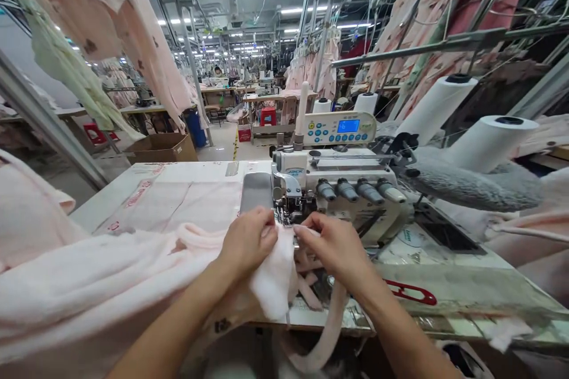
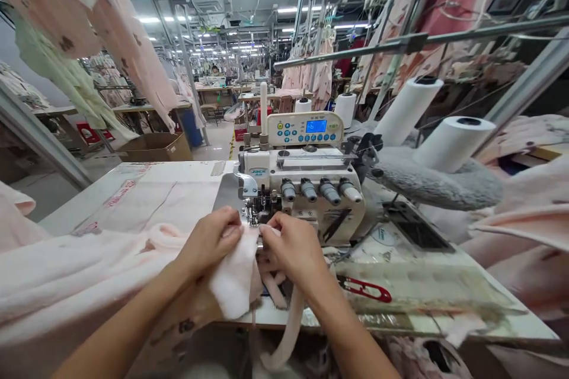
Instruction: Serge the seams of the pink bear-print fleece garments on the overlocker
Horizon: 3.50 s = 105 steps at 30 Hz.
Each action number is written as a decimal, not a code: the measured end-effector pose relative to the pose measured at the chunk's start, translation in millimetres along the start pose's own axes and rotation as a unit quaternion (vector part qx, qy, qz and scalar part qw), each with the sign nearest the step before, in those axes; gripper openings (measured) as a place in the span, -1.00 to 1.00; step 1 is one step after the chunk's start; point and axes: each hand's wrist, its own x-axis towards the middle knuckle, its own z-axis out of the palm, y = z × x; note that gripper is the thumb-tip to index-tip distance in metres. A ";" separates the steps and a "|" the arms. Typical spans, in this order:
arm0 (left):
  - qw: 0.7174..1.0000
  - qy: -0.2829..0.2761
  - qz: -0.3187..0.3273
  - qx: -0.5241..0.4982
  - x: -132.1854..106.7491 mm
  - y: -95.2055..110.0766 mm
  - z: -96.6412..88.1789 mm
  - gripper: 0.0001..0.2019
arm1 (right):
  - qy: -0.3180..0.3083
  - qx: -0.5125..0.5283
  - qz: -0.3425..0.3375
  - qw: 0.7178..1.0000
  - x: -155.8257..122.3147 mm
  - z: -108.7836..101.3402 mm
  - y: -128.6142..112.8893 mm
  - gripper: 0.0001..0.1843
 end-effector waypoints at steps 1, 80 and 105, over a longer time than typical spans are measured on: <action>1.000 -0.002 -0.006 0.006 2.3 1.0 1.2 -0.90 | 0.015 -0.028 -0.005 0.999 0.3 0.9 -0.8 -0.78; 0.954 0.227 0.195 -0.016 -67.5 24.1 28.0 -0.86 | -0.045 0.514 0.117 0.849 -79.3 61.2 -0.7 -0.70; 0.994 0.101 0.006 0.050 -3.4 -5.0 -0.2 -0.81 | 0.278 0.060 -0.286 0.915 -76.4 49.3 14.2 -0.81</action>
